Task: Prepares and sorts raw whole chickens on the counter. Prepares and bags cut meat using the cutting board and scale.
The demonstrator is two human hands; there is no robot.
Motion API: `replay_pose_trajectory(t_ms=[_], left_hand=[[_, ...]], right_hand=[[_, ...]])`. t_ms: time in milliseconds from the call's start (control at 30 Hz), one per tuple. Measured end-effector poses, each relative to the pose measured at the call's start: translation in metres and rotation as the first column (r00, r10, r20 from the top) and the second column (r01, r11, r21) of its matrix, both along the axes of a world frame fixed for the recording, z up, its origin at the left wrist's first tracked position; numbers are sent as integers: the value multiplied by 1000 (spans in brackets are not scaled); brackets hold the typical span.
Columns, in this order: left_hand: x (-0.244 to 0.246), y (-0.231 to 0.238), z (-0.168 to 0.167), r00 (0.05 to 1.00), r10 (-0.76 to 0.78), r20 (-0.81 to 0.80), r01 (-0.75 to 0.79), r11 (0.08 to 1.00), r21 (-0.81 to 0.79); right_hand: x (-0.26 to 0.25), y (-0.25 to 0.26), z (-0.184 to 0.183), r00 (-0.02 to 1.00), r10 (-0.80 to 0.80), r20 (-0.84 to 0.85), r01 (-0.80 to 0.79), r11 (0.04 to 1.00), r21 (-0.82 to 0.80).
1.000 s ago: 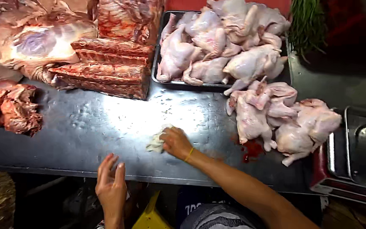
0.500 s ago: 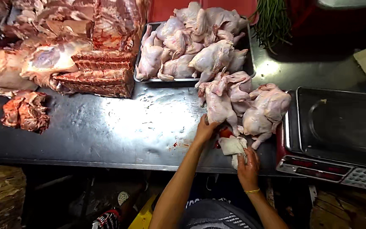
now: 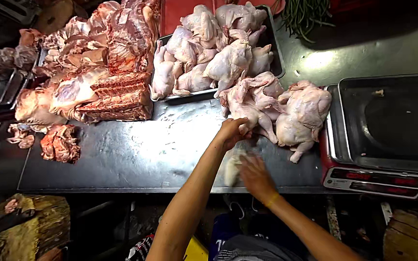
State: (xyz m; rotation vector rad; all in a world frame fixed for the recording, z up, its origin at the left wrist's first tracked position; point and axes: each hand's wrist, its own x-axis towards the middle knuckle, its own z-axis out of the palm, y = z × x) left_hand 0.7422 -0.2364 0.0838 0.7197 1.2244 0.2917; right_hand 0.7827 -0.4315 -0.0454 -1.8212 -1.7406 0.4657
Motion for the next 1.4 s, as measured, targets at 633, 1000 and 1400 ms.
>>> replay_pose_trajectory(t_ms=[633,1000,1400], left_hand=[[-14,14,-12,963,-262,65,259,965,51],[-8,16,-10,912,-402,-84,409,907,96],[-102,-2,47,957,-287,30,234,834,500]], right_hand=[[73,-225,81,801,-544,250,599,746,-292],[-185,55,74,967,-28,-253,-40,965,-260],[-21,-27,30,780,-555,288,607,783,-136]])
